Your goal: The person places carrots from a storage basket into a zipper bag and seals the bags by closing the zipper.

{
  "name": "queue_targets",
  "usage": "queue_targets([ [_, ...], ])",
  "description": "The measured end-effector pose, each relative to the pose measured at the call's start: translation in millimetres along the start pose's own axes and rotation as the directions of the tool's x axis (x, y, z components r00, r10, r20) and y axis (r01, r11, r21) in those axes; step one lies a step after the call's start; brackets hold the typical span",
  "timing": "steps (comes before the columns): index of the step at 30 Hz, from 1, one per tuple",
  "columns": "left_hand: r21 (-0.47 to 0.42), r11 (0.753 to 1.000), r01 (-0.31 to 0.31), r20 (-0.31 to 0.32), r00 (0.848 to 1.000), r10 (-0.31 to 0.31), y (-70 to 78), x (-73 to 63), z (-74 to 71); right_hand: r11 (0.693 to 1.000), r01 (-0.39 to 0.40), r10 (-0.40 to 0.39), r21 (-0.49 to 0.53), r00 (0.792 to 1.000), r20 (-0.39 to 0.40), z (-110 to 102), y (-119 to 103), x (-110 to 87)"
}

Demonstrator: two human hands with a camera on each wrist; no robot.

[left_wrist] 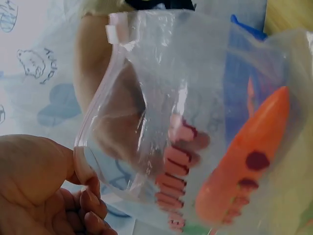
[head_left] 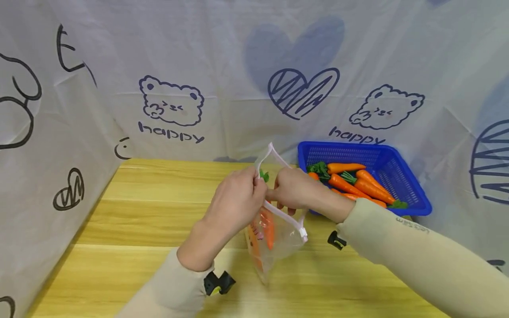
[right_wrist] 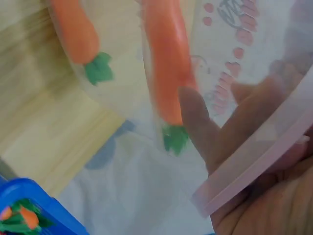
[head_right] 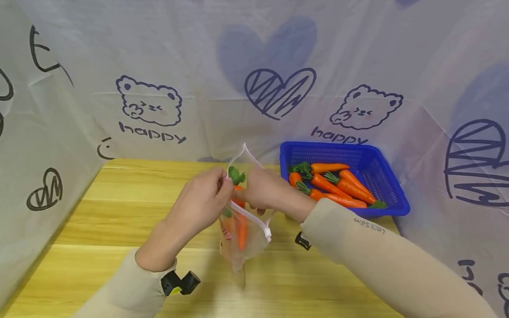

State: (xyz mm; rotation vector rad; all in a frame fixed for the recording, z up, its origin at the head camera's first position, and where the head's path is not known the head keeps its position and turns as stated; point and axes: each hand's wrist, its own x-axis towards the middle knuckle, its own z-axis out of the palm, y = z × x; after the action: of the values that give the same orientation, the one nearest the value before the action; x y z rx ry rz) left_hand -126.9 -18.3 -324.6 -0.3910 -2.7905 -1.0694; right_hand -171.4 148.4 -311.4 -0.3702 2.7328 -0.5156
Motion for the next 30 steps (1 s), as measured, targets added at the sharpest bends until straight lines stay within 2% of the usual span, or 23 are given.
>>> queue_targets([
  [2, -0.001, 1.0, 0.028, -0.001, 1.0, -0.028, -4.1, -0.2, -5.3, 0.997, 0.014, -0.022, -0.075, 0.994, -0.105, 0, 1, -5.9],
  [3, 0.003, 0.999, 0.038, -0.003, 0.999, -0.038, -6.3, -0.3, -8.0, 0.993, 0.016, -0.036, -0.113, 0.985, -0.17, -1, 2, -9.0],
  [5, 0.015, 0.998, 0.054, -0.014, 0.998, -0.053, -10.7, -0.6, -13.2, 0.983, 0.003, -0.059, -0.183, 0.952, -0.3, -4, 7, -14.9],
  [7, 0.024, 0.998, 0.063, -0.027, 0.998, -0.063, -15.4, -0.7, -18.5, 0.974, -0.032, -0.057, -0.223, 0.923, -0.38, -7, 13, -18.6],
  [8, 0.028, 0.997, 0.069, -0.033, 0.997, -0.068, -17.6, -0.7, -21.3, 0.974, -0.045, -0.046, -0.223, 0.921, -0.387, -8, 16, -19.8],
  [12, 0.072, 0.993, 0.096, -0.025, 0.995, -0.094, -26.2, -0.4, -36.2, 0.986, -0.042, -0.01, -0.163, 0.951, -0.309, -15, 25, -19.2],
  [14, 0.126, 0.985, 0.116, -0.003, 0.993, -0.117, -29.1, -0.3, -46.9, 0.991, -0.031, -0.008, -0.128, 0.957, -0.288, -19, 25, -18.3],
  [17, 0.241, 0.963, 0.121, 0.043, 0.99, -0.135, -30.6, 0.9, -63.9, 0.992, -0.023, -0.019, -0.121, 0.943, -0.331, -23, 23, -17.6],
  [20, 0.323, 0.941, 0.101, 0.092, 0.986, -0.138, -28.5, 2.4, -73.1, 0.989, -0.02, -0.035, -0.147, 0.93, -0.365, -24, 17, -17.5],
  [23, 0.375, 0.925, 0.066, 0.115, 0.986, -0.117, -27.5, 3.9, -68.7, 0.985, -0.008, -0.055, -0.17, 0.931, -0.361, -20, 11, -14.7],
  [26, 0.462, 0.887, -0.012, 0.102, 0.994, -0.039, -33.5, 4.2, -53.3, 0.978, 0.002, -0.074, -0.206, 0.936, -0.345, -9, 10, -8.6],
  [28, 0.528, 0.846, -0.072, 0.059, 0.997, 0.048, -40.8, 3.2, -41.5, 0.973, 0.005, -0.084, -0.229, 0.939, -0.334, -2, 12, -4.2],
  [30, 0.581, 0.805, -0.123, -0.019, 0.986, 0.164, -48.9, 1.3, -32.6, 0.969, 0.013, -0.098, -0.246, 0.937, -0.336, 4, 15, -1.5],
])
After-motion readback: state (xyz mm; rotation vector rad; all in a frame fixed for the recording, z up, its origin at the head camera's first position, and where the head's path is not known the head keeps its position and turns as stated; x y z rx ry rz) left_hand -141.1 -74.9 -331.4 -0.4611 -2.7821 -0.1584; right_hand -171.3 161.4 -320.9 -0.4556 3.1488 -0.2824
